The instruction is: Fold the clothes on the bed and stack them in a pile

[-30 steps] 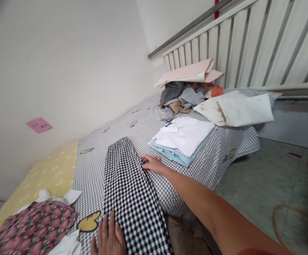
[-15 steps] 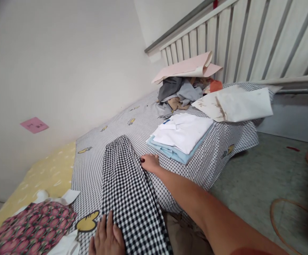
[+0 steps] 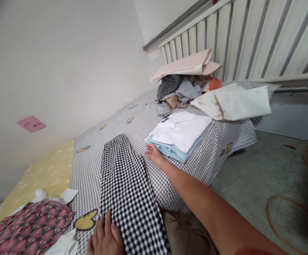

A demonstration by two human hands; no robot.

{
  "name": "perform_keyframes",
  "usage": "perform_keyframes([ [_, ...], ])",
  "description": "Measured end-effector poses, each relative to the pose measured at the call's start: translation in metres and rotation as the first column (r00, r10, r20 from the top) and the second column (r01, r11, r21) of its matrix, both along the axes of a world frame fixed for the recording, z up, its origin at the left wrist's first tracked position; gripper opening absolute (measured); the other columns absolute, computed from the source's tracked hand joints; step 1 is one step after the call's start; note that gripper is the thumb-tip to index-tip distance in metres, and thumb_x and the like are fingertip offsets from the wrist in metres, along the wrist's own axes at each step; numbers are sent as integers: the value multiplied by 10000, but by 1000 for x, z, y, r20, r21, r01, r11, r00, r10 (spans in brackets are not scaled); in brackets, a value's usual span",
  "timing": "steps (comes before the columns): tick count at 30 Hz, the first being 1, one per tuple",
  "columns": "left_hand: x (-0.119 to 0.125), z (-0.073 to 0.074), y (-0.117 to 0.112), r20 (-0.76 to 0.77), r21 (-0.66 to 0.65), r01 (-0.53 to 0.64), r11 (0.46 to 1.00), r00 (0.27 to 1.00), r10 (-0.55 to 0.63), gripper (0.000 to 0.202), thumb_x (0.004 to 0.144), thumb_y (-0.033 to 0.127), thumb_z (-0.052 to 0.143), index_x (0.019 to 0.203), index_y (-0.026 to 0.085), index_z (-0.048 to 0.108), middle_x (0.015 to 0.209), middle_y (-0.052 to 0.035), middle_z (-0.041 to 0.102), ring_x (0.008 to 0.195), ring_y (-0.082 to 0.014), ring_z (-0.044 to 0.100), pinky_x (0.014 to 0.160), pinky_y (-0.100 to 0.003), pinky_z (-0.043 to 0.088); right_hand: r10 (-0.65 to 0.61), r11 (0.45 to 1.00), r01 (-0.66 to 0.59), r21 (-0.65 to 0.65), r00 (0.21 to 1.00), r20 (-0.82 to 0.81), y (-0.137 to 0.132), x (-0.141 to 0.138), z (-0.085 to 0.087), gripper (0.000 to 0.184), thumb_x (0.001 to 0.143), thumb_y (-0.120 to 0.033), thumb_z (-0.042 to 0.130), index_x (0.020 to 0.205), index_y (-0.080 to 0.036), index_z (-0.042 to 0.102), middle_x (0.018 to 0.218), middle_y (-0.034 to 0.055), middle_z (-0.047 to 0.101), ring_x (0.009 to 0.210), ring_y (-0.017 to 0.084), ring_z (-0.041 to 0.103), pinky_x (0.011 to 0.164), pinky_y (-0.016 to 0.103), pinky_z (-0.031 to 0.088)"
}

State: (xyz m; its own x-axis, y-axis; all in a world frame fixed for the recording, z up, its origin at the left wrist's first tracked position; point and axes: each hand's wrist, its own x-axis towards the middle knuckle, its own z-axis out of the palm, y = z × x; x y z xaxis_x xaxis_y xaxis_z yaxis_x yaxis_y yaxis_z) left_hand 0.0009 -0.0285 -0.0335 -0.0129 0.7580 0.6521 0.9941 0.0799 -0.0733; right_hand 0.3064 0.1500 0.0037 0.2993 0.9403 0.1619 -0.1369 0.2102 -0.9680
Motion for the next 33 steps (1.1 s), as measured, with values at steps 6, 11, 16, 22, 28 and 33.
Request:
perform_keyframes([
  [6, 1, 3, -2, -16, 1, 12, 1000, 1000, -12, 498, 990, 291, 327, 1437, 202, 527, 1454, -109, 605, 1328, -280, 550, 1154, -498, 335, 95, 995, -98, 16, 987, 133, -6, -5, 2, 520, 631, -76, 676, 1119, -256, 660, 1301, 52, 538, 1041, 168, 608, 949, 371, 523],
  [11, 2, 5, -2, -31, 19, 11, 1000, 999, -10, 495, 989, 289, 338, 1430, 181, 535, 1437, -125, 615, 1317, -293, 556, 1131, -492, 355, 133, 991, -137, 7, 969, 209, -11, -7, 7, 489, 716, -184, 715, 1193, -263, 643, 1332, 65, 498, 1151, 201, 578, 1031, 409, 480],
  [16, 0, 4, -1, -39, 3, 22, 1000, 999, -21, 505, 983, 297, 343, 1438, 185, 533, 1432, -127, 619, 1298, -295, 570, 1116, -491, 367, 246, 967, -256, -2, 925, 289, -15, -3, 12, 573, 682, -183, 746, 1236, -294, 651, 1382, 65, 479, 1256, 247, 528, 1095, 446, 434],
  [22, -4, 2, -1, -2, -29, 10, 1000, 1000, -10, 516, 972, 314, 339, 1434, 208, 543, 1438, -109, 616, 1315, -282, 556, 1131, -474, 360, 335, 935, -342, -90, 777, 533, -18, -1, 18, 765, 735, -152, 693, 1447, -357, 502, 1508, 51, 385, 1360, 243, 440, 1067, 375, 455],
  [28, -6, 1, 0, 32, -51, 3, 999, 999, -2, 518, 964, 317, 355, 1438, 221, 538, 1439, -108, 618, 1293, -280, 575, 1124, -489, 368, 169, 982, -64, -176, 705, 688, -10, -21, 17, 732, 734, -25, 610, 1404, -312, 546, 1364, 71, 505, 1138, 223, 577, 917, 314, 483],
  [33, 0, 2, -1, 12, 0, 8, 1000, 1000, -8, 491, 973, 295, 357, 1408, 205, 566, 1430, -116, 624, 1292, -280, 575, 1122, -482, 372, 60, 969, 137, -206, 677, 734, -2, -35, 13, 416, 835, -48, 512, 1125, -285, 694, 1167, 61, 572, 953, 211, 610, 796, 311, 450],
])
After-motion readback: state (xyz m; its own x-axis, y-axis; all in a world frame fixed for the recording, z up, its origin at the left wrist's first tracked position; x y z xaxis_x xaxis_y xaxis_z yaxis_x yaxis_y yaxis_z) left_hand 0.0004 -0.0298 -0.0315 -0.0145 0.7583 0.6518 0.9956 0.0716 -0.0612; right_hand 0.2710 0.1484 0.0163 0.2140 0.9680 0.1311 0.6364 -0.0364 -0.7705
